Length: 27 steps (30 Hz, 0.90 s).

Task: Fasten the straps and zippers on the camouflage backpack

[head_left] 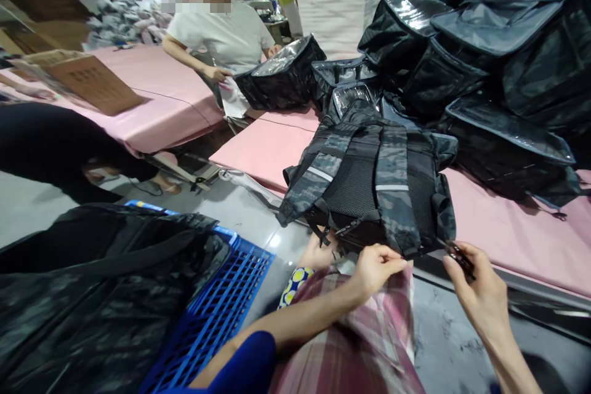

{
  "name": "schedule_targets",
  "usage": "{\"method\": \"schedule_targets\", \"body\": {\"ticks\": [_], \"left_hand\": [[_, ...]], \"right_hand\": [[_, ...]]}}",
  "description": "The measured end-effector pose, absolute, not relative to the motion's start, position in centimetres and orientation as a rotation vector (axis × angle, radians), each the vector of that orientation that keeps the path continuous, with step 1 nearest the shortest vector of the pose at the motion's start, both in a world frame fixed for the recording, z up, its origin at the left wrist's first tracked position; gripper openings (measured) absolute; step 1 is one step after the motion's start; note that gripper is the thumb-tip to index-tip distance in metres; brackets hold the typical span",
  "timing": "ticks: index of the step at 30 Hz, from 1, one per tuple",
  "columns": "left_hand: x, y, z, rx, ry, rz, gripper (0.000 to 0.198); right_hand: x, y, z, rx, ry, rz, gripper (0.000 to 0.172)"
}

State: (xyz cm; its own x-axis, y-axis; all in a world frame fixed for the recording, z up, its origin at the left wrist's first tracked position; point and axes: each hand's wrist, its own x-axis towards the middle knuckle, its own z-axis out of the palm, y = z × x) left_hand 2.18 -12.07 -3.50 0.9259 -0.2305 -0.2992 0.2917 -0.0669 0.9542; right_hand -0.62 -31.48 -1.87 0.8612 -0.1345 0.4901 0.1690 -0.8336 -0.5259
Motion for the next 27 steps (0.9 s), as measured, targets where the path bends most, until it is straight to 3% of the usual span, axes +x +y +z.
{"method": "schedule_targets", "body": {"ticks": [4, 7, 12, 15, 22, 27], "left_hand": [[2.5, -11.1, -3.1, 1.588, 0.086, -0.363, 0.021], [2.2, -10.6, -2.9, 1.507, 0.208, -0.421, 0.023], [1.9, -12.0, -2.8, 1.257, 0.174, -0.599, 0.045], [1.9, -12.4, -2.8, 1.280, 0.154, -0.645, 0.032], [1.9, -11.1, -2.7, 1.658, 0.014, -0.465, 0.023], [1.8, -9.9, -1.8, 2.093, -0.426, -0.080, 0.027]], "right_hand": [[1.0, -31.4, -1.1, -2.510, -0.456, -0.862, 0.019], [1.7, -31.6, -1.1, -2.488, -0.567, -0.904, 0.017], [2.1, -31.4, -1.3, -2.450, -0.601, -0.877, 0.017], [2.3, -31.2, -1.1, -2.480, -0.640, -0.891, 0.016], [2.5, -30.8, -0.8, -2.501, -0.715, -0.886, 0.018], [2.9, -30.2, -0.9, -2.385, -0.671, -0.777, 0.019]]}}
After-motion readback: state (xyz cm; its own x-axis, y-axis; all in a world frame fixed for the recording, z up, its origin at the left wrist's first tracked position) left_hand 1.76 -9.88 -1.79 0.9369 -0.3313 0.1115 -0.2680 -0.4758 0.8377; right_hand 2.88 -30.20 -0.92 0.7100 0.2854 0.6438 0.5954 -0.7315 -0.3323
